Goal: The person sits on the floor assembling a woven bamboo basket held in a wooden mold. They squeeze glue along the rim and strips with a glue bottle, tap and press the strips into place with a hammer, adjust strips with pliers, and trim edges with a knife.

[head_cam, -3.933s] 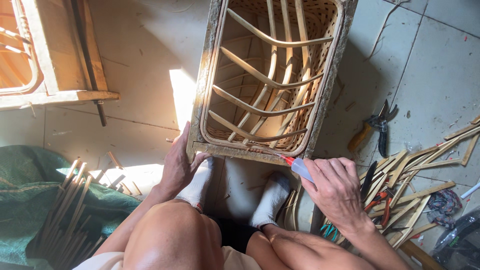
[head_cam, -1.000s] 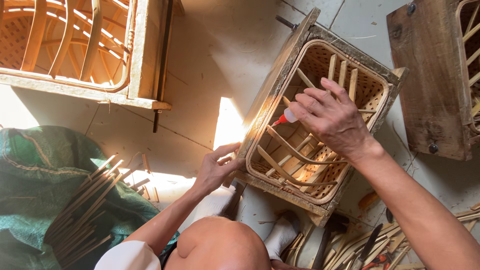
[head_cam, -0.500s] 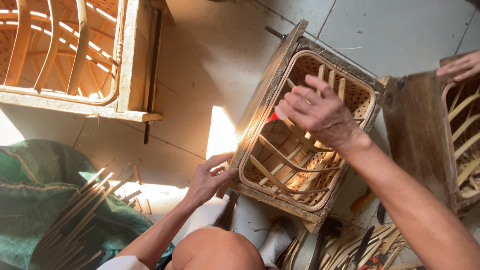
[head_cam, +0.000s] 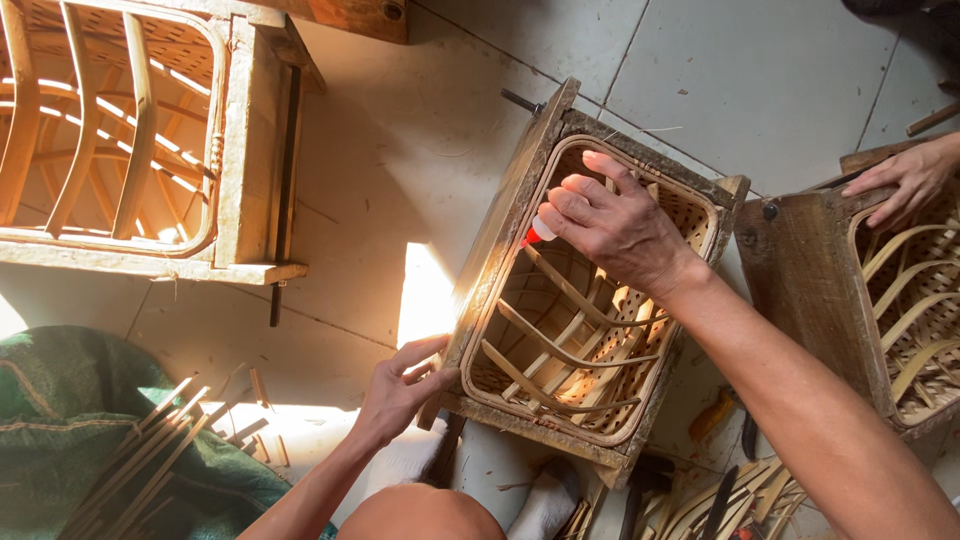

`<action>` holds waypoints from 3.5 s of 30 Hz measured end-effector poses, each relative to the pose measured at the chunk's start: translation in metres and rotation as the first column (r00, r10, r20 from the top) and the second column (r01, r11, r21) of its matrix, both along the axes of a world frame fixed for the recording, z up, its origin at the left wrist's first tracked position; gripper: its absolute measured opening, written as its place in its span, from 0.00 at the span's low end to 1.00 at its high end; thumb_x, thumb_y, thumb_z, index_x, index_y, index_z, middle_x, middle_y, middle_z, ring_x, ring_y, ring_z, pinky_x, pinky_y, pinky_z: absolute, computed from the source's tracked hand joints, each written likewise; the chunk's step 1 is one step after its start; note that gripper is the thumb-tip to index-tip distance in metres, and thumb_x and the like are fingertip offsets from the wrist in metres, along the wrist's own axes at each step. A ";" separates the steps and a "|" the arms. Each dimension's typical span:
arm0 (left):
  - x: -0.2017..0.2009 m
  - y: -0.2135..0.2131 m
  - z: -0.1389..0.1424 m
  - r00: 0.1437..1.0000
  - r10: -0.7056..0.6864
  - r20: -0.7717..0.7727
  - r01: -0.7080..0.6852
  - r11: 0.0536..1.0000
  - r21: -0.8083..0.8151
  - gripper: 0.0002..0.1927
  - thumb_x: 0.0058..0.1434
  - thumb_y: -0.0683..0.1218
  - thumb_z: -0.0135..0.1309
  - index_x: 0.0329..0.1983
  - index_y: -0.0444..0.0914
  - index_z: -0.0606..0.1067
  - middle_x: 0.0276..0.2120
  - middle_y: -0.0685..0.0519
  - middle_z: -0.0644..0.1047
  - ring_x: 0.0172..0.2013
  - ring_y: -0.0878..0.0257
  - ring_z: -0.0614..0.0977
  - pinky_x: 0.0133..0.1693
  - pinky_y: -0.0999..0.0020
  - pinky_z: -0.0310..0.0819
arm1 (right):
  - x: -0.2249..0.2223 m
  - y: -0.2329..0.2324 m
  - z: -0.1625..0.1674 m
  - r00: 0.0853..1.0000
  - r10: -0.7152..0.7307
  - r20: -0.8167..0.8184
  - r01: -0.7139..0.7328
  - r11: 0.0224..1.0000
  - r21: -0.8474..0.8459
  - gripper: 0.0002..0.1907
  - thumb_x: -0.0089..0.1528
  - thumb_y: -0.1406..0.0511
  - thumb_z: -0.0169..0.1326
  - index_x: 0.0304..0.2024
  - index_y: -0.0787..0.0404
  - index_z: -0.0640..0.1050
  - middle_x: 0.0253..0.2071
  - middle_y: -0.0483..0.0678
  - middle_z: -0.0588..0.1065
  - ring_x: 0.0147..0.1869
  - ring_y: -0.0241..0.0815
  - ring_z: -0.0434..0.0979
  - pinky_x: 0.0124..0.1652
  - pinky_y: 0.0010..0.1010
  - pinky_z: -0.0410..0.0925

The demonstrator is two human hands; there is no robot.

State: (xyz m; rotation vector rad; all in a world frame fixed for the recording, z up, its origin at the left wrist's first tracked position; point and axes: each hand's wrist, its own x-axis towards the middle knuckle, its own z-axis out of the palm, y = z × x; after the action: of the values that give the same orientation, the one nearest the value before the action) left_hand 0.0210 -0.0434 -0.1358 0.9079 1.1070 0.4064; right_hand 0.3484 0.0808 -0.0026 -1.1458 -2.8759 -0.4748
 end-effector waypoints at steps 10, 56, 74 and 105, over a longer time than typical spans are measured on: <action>0.000 0.005 0.005 1.000 0.003 0.026 -0.002 0.999 -0.053 0.28 0.56 0.51 0.63 0.61 0.41 0.77 0.64 0.49 0.73 0.64 0.56 0.75 0.67 0.54 0.65 | 0.046 0.034 0.000 0.992 -0.116 -0.048 0.121 0.988 0.095 0.09 0.67 0.66 0.57 0.49 0.48 0.79 0.50 0.37 0.77 0.60 0.36 0.77 0.74 0.42 0.58; -0.003 0.004 -0.004 1.000 -0.004 -0.001 0.003 0.995 -0.101 0.27 0.55 0.49 0.64 0.60 0.44 0.79 0.62 0.51 0.76 0.62 0.58 0.78 0.68 0.55 0.66 | 0.111 0.000 -0.033 0.792 -0.584 -0.177 0.583 0.810 -0.064 0.16 0.62 0.65 0.66 0.51 0.60 0.82 0.44 0.50 0.81 0.47 0.44 0.79 0.61 0.45 0.64; -0.004 -0.002 -0.009 0.999 0.040 0.028 -0.038 0.995 -0.093 0.28 0.54 0.48 0.65 0.60 0.42 0.78 0.61 0.50 0.78 0.59 0.57 0.80 0.66 0.55 0.68 | 0.116 -0.024 -0.041 0.779 -0.612 -0.135 0.618 0.786 0.002 0.11 0.60 0.66 0.66 0.45 0.59 0.82 0.41 0.48 0.81 0.44 0.41 0.78 0.51 0.38 0.64; -0.010 -0.017 -0.025 0.996 0.019 -0.082 -0.032 0.988 -0.154 0.35 0.46 0.53 0.68 0.60 0.45 0.78 0.62 0.49 0.79 0.64 0.49 0.77 0.65 0.35 0.62 | 0.169 -0.096 -0.036 0.706 -0.691 -0.157 0.703 0.710 0.034 0.10 0.59 0.65 0.67 0.43 0.57 0.83 0.41 0.46 0.81 0.43 0.40 0.77 0.51 0.39 0.63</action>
State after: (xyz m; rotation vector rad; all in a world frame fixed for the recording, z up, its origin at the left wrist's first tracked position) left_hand 0.0110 -0.0600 -0.1603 0.7784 1.2077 0.3021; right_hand 0.5173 -0.0156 -0.0389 -2.1471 -2.1690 -0.4931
